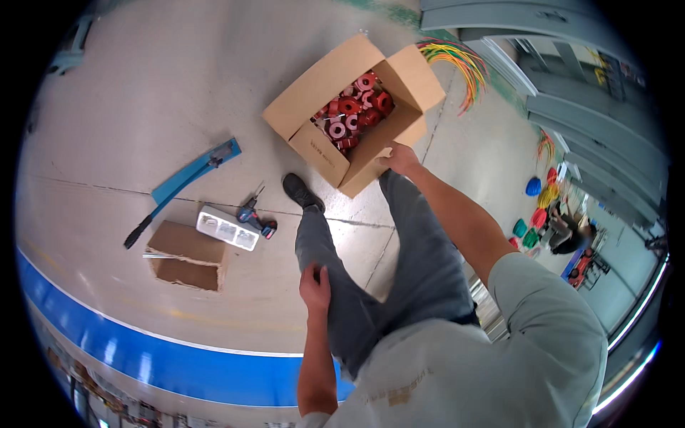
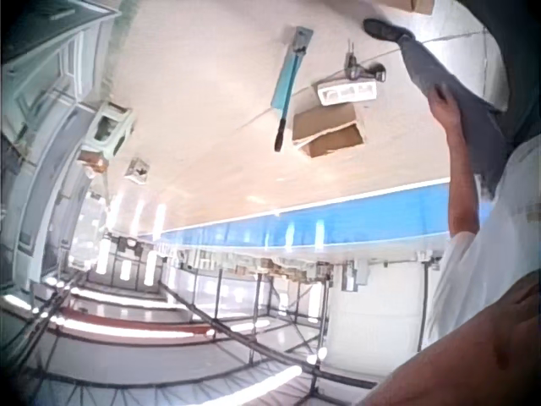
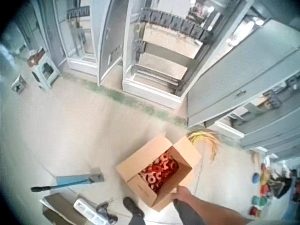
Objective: The person sits on the floor and unpacks small white boxes containing red electrical components, placing the components into a larger cardboard box. The person then stands, moves the box to an electrical cabinet, and installs two of the red components inside.
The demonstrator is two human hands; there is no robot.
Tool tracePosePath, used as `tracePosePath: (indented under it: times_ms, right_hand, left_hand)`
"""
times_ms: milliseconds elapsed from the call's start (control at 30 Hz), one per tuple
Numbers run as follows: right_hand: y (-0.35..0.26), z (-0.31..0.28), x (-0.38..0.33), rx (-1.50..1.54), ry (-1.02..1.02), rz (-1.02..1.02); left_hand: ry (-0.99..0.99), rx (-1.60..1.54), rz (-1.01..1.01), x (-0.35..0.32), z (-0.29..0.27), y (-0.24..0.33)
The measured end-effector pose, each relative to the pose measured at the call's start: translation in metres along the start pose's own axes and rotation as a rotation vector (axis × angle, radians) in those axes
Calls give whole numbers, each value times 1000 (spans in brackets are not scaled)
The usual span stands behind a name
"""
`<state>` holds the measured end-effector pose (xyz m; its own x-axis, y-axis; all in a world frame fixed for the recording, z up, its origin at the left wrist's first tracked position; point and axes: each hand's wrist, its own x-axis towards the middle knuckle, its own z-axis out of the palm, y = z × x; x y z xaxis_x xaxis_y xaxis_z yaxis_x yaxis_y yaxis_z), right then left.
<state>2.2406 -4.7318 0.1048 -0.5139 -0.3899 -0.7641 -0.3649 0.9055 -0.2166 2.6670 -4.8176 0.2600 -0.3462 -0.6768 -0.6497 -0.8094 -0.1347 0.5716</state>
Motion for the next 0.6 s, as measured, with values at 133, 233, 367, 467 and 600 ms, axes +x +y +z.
tracePosePath:
  times_ms: [133, 233, 367, 467, 600]
  right_hand:
    - [8, 27, 143, -145, 15, 56]
    - [-1, 37, 228, -216, 6, 36]
    - [38, 69, 322, -217, 42, -26]
    - [64, 95, 348, -276, -13, -61]
    - [77, 117, 348, -33, 73, -34]
  left_hand:
    - [169, 364, 62, 36, 66, -3]
    - [176, 158, -123, 33, 75, 19]
    - [141, 167, -142, 37, 84, 21]
    - [112, 163, -148, 41, 88, 24]
    - [109, 164, -166, 44, 91, 33]
